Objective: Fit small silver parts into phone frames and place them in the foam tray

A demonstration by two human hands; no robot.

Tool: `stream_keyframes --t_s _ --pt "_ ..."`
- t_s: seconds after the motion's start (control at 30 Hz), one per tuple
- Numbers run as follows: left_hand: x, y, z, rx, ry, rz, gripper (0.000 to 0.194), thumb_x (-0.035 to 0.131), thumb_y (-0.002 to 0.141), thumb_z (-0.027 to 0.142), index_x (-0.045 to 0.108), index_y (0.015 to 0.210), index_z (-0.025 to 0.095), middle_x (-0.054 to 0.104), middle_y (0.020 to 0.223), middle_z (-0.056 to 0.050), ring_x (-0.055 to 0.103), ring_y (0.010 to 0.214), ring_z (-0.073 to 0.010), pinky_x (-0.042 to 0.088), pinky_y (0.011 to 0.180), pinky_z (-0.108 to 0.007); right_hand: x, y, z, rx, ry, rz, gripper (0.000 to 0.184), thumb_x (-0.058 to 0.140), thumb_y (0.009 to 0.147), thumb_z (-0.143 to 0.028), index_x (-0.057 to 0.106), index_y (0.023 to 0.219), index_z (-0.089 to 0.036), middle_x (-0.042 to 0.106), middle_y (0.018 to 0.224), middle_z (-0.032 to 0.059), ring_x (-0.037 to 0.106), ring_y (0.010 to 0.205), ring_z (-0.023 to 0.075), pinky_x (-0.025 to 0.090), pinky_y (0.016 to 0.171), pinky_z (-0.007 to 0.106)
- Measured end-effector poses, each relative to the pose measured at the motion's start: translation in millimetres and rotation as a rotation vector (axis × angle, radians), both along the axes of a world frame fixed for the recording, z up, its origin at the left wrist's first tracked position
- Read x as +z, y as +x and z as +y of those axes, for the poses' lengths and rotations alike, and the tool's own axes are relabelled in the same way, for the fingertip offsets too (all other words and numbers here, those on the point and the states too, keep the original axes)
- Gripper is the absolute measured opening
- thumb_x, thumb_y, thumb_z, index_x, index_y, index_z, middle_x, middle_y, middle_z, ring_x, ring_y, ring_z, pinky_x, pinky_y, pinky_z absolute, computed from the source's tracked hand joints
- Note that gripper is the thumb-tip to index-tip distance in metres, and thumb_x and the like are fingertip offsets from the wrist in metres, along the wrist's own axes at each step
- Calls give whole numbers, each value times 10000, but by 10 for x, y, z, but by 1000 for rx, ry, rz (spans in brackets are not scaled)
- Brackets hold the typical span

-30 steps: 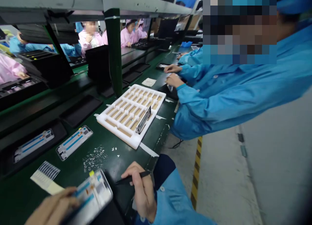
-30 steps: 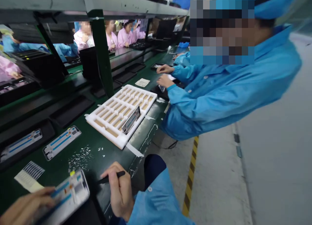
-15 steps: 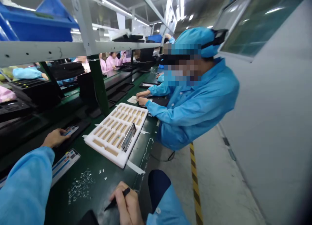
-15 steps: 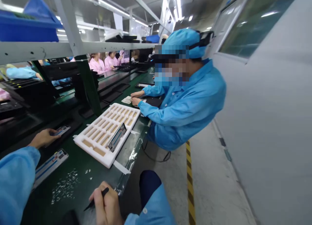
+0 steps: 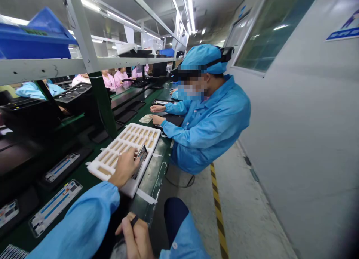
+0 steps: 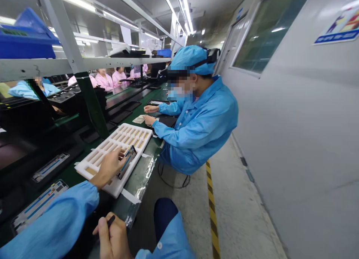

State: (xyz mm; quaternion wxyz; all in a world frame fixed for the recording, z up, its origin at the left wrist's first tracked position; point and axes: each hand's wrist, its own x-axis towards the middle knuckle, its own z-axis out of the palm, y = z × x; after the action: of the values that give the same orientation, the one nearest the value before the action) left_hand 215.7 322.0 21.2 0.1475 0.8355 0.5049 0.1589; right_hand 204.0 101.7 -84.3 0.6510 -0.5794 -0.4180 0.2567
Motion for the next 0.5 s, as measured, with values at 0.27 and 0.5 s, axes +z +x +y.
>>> stream_keyframes --t_s 0.27,0.5 --pt "429 -231 -284 57 220 -170 259 693 1055 372 725 1235 189 762 1255 -80 752 1086 -219 627 989 -462 156 262 86 321 -60 59 752 365 1112 -722 805 775 -214 713 762 80 700 735 216 544 716 312" --pt "698 -1591 -1483 108 370 -301 229 686 951 433 845 1098 358 865 1102 33 828 962 -219 669 934 -306 142 346 256 504 -210 240 686 513 1025 -795 747 958 -153 713 649 43 668 490 159 475 454 236"
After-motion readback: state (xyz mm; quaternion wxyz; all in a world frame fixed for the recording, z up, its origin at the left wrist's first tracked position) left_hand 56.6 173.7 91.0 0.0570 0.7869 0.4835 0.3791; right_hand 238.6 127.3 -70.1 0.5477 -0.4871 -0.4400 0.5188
